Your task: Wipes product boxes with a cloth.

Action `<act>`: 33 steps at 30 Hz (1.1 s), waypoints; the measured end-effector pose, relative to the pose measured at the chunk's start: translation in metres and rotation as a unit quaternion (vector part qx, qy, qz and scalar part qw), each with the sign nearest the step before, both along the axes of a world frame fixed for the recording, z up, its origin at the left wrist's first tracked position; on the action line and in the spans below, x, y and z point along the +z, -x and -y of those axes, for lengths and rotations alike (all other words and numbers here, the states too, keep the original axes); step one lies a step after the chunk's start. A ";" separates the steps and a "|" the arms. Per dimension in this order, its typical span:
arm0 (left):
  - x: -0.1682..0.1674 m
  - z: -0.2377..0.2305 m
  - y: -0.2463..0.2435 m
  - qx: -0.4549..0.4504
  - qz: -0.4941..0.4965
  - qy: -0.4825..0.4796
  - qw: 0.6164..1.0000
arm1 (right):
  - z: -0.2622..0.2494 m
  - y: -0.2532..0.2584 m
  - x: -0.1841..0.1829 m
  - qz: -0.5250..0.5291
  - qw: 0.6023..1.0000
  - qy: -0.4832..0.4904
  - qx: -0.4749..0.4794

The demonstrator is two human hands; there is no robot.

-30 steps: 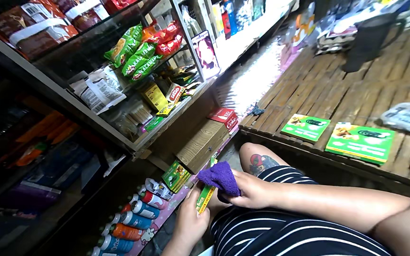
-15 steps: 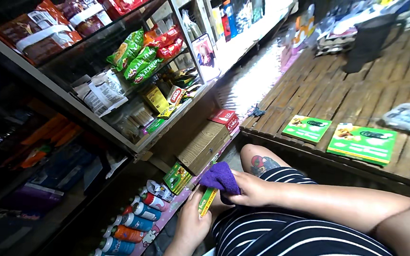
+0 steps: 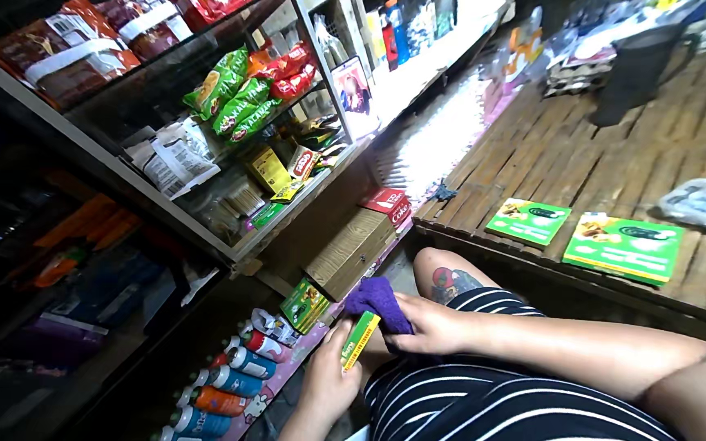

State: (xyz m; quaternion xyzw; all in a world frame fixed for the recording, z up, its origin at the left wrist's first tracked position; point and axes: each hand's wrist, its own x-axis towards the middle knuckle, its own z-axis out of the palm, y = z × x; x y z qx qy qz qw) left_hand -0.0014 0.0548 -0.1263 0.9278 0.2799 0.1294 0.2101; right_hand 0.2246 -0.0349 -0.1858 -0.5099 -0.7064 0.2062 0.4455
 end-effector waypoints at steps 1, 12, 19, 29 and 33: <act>0.001 0.000 0.000 0.009 -0.015 0.007 1.000 | 0.000 0.000 -0.001 0.003 1.000 -0.017 0.011; 0.009 0.012 0.002 -0.043 0.043 0.009 0.998 | -0.014 -0.017 -0.016 0.014 0.997 0.030 -0.066; 0.013 0.020 0.003 -0.071 0.098 -0.003 0.993 | -0.023 -0.025 -0.022 -0.136 0.979 0.134 -0.075; 0.012 0.022 0.007 -0.028 0.193 0.093 0.976 | -0.013 -0.014 -0.020 -0.470 0.865 0.128 0.119; 0.007 0.019 0.007 -0.071 0.231 0.124 0.962 | -0.007 -0.009 -0.015 -0.506 0.853 0.076 0.103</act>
